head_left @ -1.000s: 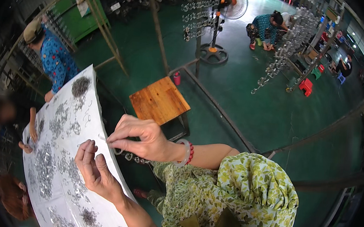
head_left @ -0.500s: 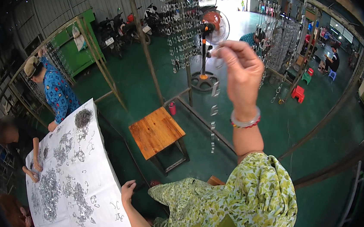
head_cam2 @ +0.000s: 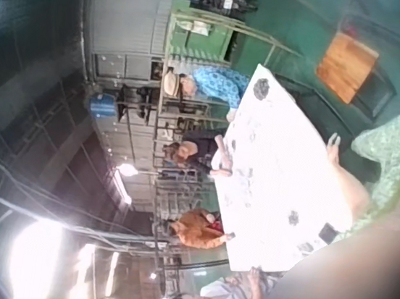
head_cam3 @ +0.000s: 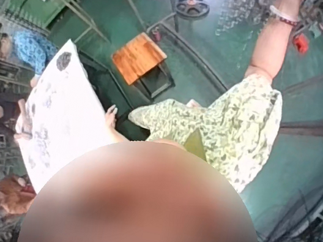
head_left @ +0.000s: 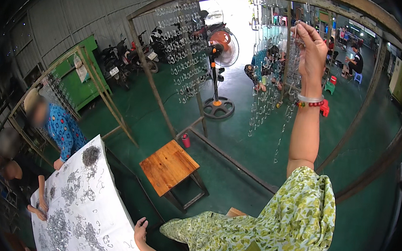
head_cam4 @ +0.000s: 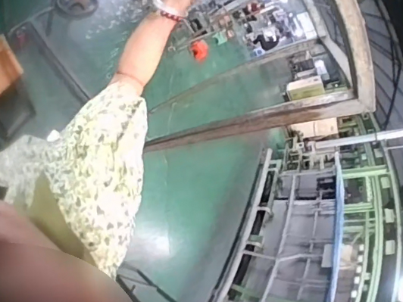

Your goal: The person picks small metal hooks and split rings from a white table and links them together by hand. They repeatedly reach for parts, connect them, and place the assembled chains onto a hanging rack nearby.

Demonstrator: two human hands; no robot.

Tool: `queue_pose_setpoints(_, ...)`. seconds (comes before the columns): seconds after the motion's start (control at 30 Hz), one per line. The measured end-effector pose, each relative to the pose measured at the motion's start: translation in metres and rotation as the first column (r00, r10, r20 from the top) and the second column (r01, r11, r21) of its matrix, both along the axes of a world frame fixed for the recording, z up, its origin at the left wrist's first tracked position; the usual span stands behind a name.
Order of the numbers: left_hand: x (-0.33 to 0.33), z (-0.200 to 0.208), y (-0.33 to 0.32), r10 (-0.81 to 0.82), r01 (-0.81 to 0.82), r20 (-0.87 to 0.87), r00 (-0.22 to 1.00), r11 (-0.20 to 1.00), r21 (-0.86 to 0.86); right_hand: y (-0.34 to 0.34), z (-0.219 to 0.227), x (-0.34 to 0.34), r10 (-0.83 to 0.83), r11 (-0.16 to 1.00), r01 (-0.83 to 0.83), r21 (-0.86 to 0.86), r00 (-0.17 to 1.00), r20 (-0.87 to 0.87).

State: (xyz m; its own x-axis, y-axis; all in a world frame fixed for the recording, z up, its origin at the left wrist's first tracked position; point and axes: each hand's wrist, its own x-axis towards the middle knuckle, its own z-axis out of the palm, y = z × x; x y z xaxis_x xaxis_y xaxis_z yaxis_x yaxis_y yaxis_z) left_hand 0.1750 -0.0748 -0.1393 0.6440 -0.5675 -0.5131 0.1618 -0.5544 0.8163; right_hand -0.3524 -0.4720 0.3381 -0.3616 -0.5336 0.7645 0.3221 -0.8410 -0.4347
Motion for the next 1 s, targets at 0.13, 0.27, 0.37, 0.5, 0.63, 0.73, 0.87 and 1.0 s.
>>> queue_pose_setpoints(0.13,0.001,0.0,0.0,0.006,-0.005,-0.043,0.999,1.0,0.017,-0.017,0.017,-0.033,-0.082,0.997,0.082,-0.001,0.997,-0.013)
queue_pose_setpoints(0.27,-0.001,0.011,0.005,0.027,-0.026,-0.043,0.999,0.999,0.033,-0.047,0.031,-0.056,-0.173,0.984,0.173,0.039,0.985,0.001)
queue_pose_setpoints(0.37,-0.01,0.012,-0.003,0.015,-0.014,-0.061,0.998,1.0,0.028,-0.068,0.056,-0.087,-0.218,0.974,0.219,0.053,0.975,-0.034)
queue_pose_setpoints(0.5,-0.008,0.014,0.0,0.029,-0.027,-0.055,0.998,0.998,0.048,-0.101,0.066,-0.107,-0.223,0.973,0.226,0.049,0.973,-0.063)
queue_pose_setpoints(0.63,-0.01,0.018,0.002,0.035,-0.032,-0.054,0.998,0.998,0.05,-0.098,0.079,-0.092,-0.195,0.981,0.196,0.006,0.979,-0.051)
queue_pose_setpoints(0.73,-0.007,0.014,0.003,0.041,-0.038,-0.065,0.997,0.998,0.046,-0.113,0.09,-0.094,-0.133,0.991,0.133,0.022,0.991,-0.027)
queue_pose_setpoints(0.87,-0.001,0.003,0.003,0.024,-0.022,-0.068,0.997,0.999,0.035,-0.143,0.099,-0.106,-0.054,0.995,0.051,0.081,0.998,0.032)
queue_pose_setpoints(1.0,0.0,0.001,0.003,0.017,-0.015,-0.054,0.998,0.999,0.032,-0.141,0.097,-0.103,-0.045,0.99,0.043,0.136,0.999,0.01)
